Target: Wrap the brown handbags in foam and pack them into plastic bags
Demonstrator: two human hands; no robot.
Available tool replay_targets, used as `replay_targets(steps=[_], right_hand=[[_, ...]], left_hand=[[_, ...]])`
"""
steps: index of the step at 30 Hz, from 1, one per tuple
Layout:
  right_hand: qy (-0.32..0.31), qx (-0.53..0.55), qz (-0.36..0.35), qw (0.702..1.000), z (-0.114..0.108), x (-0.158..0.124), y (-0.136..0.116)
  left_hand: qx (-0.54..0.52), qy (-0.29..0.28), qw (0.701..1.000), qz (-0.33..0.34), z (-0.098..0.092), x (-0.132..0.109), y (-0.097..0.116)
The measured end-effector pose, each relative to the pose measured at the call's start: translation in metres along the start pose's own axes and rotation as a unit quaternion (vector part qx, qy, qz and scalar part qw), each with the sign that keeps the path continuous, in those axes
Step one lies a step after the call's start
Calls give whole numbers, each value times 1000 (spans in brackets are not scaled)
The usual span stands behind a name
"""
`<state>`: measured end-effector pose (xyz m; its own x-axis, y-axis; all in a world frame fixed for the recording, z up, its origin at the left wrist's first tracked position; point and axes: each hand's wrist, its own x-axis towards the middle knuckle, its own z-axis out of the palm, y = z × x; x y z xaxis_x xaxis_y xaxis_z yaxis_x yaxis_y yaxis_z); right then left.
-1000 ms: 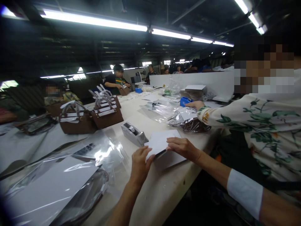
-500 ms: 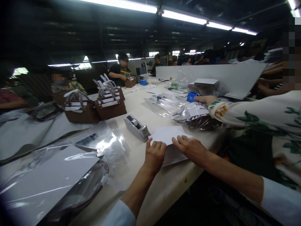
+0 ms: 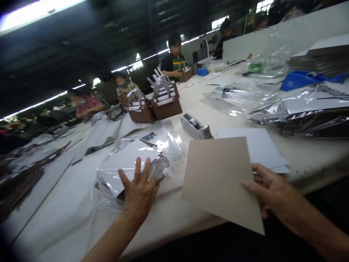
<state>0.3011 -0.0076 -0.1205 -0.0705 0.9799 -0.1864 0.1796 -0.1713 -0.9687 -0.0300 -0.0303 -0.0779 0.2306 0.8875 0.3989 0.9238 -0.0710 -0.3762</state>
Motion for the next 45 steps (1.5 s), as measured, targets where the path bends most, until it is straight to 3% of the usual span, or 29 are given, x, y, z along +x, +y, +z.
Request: replay_targets(steps=[2, 5, 8, 11, 15, 21, 27, 32, 36, 42, 45], right_hand=[[-58, 92, 81, 991, 36, -16, 2], [-115, 171, 105, 973, 75, -27, -2], [-177, 213, 123, 953, 96, -23, -11], [-223, 226, 143, 937, 110, -8, -23], [-197, 228, 118, 946, 128, 25, -38], [-113, 189, 45, 974, 148, 66, -49], [-113, 168, 14, 979, 184, 65, -38], [-140, 178, 32, 974, 236, 61, -23], [-134, 153, 25, 979, 276, 75, -18], [-62, 64, -53, 995, 289, 94, -12], [-88, 65, -76, 991, 295, 92, -14]], left_hand=[[6, -74, 997, 14, -9, 9, -16], [9, -143, 990, 8, -25, 22, -37], [-9, -179, 984, -24, -38, 31, -61], [-38, -180, 981, -63, -43, 35, -81], [-53, -174, 980, -86, -46, 33, -92], [-40, -163, 982, -82, -44, 29, -90], [-26, -142, 986, -83, -43, 27, -85], [-16, -121, 989, -86, -46, 26, -82], [-16, -119, 988, -93, -46, 25, -87], [-38, -85, 985, -145, -43, 17, -108], [-58, -69, 986, -142, -40, 10, -110]])
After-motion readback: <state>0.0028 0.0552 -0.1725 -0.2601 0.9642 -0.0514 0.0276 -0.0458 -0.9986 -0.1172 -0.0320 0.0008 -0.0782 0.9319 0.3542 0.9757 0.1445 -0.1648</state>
